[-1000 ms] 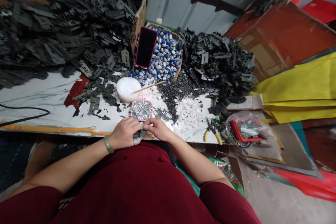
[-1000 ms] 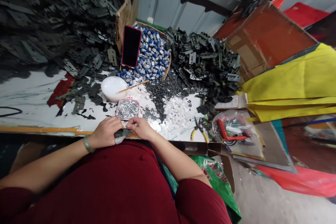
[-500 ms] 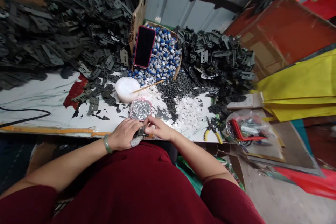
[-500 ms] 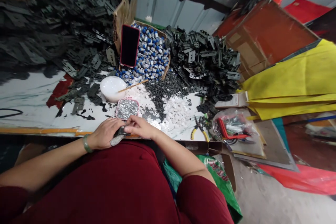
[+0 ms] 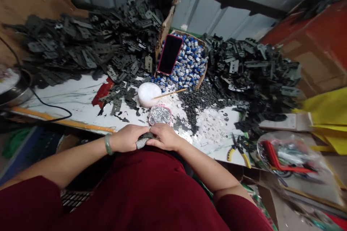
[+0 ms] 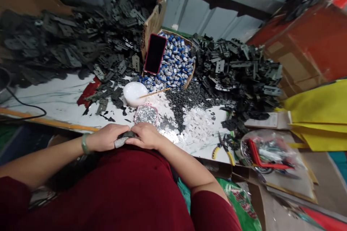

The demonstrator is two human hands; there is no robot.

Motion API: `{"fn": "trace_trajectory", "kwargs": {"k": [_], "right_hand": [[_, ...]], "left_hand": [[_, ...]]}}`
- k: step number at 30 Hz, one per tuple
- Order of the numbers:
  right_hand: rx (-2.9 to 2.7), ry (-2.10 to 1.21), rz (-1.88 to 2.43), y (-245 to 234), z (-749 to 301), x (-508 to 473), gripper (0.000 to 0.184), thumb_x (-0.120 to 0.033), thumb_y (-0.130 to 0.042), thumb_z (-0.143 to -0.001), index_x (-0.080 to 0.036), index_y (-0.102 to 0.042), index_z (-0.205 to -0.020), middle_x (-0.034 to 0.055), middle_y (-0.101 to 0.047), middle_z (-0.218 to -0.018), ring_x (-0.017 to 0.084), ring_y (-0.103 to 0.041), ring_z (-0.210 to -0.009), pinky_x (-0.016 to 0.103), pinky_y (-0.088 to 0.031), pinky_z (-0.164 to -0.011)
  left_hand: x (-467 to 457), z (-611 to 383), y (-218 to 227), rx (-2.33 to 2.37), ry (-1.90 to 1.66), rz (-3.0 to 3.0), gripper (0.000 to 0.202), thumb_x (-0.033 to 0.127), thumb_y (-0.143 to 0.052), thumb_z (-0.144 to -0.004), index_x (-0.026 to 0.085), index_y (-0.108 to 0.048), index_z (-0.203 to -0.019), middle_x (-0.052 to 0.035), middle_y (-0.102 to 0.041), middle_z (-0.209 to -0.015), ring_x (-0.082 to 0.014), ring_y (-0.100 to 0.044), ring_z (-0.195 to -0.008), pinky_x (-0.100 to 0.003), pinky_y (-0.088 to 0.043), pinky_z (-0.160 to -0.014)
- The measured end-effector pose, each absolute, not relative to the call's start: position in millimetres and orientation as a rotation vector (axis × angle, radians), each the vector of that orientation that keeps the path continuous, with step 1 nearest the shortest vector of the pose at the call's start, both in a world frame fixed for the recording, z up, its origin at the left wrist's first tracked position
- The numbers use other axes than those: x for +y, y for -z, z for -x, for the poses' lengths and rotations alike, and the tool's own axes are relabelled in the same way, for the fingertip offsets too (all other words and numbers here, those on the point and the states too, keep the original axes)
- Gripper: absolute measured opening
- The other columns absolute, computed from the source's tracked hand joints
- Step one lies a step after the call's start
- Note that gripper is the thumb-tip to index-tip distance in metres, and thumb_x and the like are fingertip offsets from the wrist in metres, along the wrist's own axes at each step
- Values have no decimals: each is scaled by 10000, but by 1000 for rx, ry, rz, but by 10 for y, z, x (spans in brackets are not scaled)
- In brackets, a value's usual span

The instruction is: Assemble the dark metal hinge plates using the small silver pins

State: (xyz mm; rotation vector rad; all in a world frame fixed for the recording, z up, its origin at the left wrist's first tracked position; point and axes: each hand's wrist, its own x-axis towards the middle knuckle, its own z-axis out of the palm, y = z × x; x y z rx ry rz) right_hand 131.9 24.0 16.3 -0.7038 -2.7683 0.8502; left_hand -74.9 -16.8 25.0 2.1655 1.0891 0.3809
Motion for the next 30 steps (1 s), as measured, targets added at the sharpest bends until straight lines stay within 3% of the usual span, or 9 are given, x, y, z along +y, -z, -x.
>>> {"fn": "trace_trajectory", "kwargs": {"k": [4, 6, 9, 14, 17, 20, 24, 27, 30], "right_hand": [[-2840, -823, 950, -135, -1221, 361, 336, -487, -500, -886, -168, -593, -935, 54, -628, -819, 170, -544, -746, 259, -345, -670], [-2839, -688, 1152, -148, -1243, 476, 287, -423, -505, -897, -159, -603, -950, 76, -645, -873, 184, -561, -806, 271, -360, -711], [-2851, -372, 1488, -159, -1292, 665, 255, -353, -515, -893, -138, -621, -978, 134, -643, -980, 241, -553, -953, 312, -375, -779], [-2950, -189, 1706, -103, -1292, 802, 230, -240, -505, -879, -131, -625, -1043, 156, -631, -1040, 265, -530, -1023, 332, -394, -793], [-2951, -227, 1661, -58, -1302, 796, 228, -213, -453, -904, -158, -651, -1002, 122, -643, -1003, 240, -543, -975, 313, -394, -760], [-2850, -249, 1663, -41, -1353, 787, 248, -269, -447, -924, -191, -679, -964, 103, -638, -998, 228, -540, -953, 304, -387, -748], [-2729, -279, 1653, -46, -1418, 760, 254, -307, -468, -927, -210, -700, -962, 97, -633, -962, 220, -537, -936, 299, -381, -761], [-2696, -322, 1587, -42, -1433, 682, 224, -283, -492, -915, -199, -699, -928, 96, -627, -923, 212, -537, -919, 295, -385, -768], [-2665, -478, 1409, -41, -1459, 567, 154, -218, -523, -884, -182, -671, -859, 76, -619, -874, 187, -542, -873, 279, -396, -766]], "left_hand": [[-50, 1357, -301, 1261, 113, -1993, 273, 473, -716, -570, 233, -589, -596, -9, -557, -508, -169, -439, -441, -279, -287, -495], [68, 1595, -296, 1487, 183, -1990, 264, 473, -692, -594, 230, -591, -588, -32, -585, -541, -185, -469, -473, -283, -293, -511], [312, 1734, -226, 1949, 96, -1984, 102, 307, -560, -707, 223, -613, -682, -81, -658, -737, -237, -566, -650, -295, -311, -551], [544, 1607, -34, 2153, 93, -1872, 69, 166, -519, -653, 200, -578, -660, -89, -646, -833, -232, -588, -736, -294, -334, -562], [438, 1583, 22, 2135, 13, -1882, 62, 145, -505, -635, 194, -521, -601, -87, -613, -831, -224, -570, -723, -300, -344, -570], [220, 1542, 41, 1979, -350, -1795, 98, 141, -516, -595, 204, -445, -572, -38, -562, -736, -205, -544, -725, -294, -376, -618], [-19, 1144, 38, 1492, -883, -1130, 207, 260, -625, -627, 216, -440, -710, 51, -523, -608, -137, -527, -587, -252, -412, -579], [-35, 667, 34, 1174, -980, -736, 467, 222, -749, -544, 213, -495, -935, 23, -640, -752, -132, -587, -616, -244, -447, -571], [56, 294, 79, 1104, -1017, -587, 430, 239, -770, -542, 167, -569, -915, -14, -663, -737, -121, -584, -582, -220, -428, -524]]}}
